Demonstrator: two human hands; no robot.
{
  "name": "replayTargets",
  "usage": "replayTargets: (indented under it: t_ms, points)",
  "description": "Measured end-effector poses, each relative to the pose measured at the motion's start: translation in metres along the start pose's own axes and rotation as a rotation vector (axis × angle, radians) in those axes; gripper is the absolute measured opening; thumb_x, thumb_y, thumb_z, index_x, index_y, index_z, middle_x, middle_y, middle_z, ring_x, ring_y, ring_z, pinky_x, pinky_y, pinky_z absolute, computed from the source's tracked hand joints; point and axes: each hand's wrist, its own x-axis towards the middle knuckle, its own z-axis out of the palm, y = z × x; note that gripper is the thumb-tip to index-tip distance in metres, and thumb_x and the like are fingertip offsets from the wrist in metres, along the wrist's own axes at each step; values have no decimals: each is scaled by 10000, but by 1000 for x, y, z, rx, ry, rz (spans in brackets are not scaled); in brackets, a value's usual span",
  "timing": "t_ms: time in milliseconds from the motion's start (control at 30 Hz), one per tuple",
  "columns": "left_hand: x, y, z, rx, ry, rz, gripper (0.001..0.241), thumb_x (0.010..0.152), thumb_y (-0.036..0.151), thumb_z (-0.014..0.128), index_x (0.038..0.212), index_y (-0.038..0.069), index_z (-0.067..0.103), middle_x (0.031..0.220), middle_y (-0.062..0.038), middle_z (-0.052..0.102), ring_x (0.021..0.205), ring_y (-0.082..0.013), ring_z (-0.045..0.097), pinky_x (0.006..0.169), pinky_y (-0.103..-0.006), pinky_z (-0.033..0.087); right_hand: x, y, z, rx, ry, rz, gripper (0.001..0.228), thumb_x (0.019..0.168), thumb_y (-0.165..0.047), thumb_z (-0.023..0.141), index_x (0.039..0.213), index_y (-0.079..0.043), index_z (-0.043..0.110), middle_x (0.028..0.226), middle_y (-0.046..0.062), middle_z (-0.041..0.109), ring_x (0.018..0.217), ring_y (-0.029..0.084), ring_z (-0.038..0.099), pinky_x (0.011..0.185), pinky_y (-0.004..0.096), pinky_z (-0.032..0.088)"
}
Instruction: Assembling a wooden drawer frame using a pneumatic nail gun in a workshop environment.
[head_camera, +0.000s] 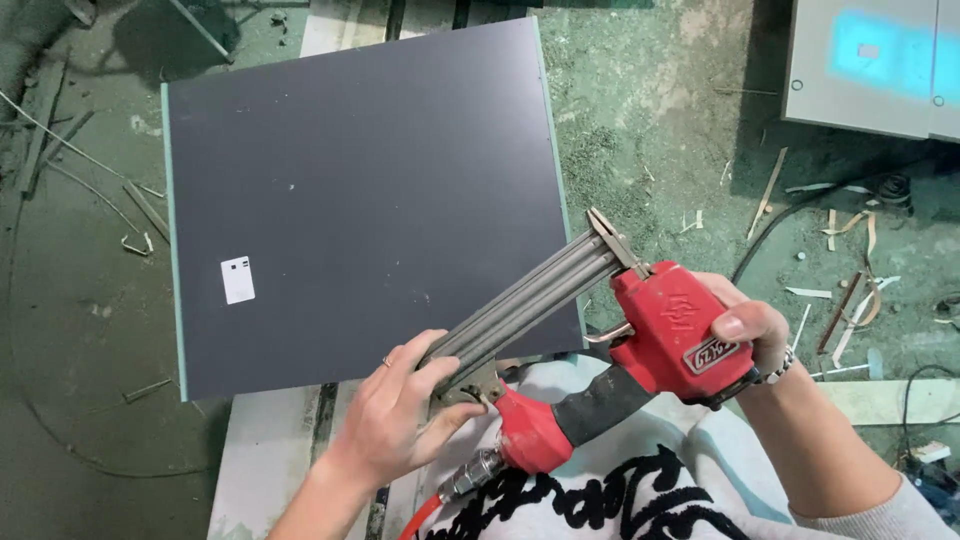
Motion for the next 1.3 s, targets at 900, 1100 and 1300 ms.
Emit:
replayTargets:
  t_ms: [900,1100,1300]
  points:
    - [-21,35,-4,-593,288,-408,694,1111,378,250,539,75,499,1083,-289,728,1040,-409,702,953,-501,517,-13,-10,-26,-60,-136,65,612,786,-231,861,1135,173,562,949,251,689,794,356,704,658,425,563]
    - [47,72,58,-1122,733,-960,609,1011,477,335,1251,15,651,1257,-209,709,1149,-327,673,1056,-461,444,5,-40,2,106,-292,253,461,757,-125,720,1057,196,581,814,322,645,632,394,668,531,436,560]
    - [85,104,88,-875,593,-872,452,1037,392,441,1311,80,620,1158,-165,730,1117,-286,674,1037,-461,469,10,-92,-77,-29,-240,269,473,679,-124,692,1053,147,589,758,286,651,630,350,705,497,454,567]
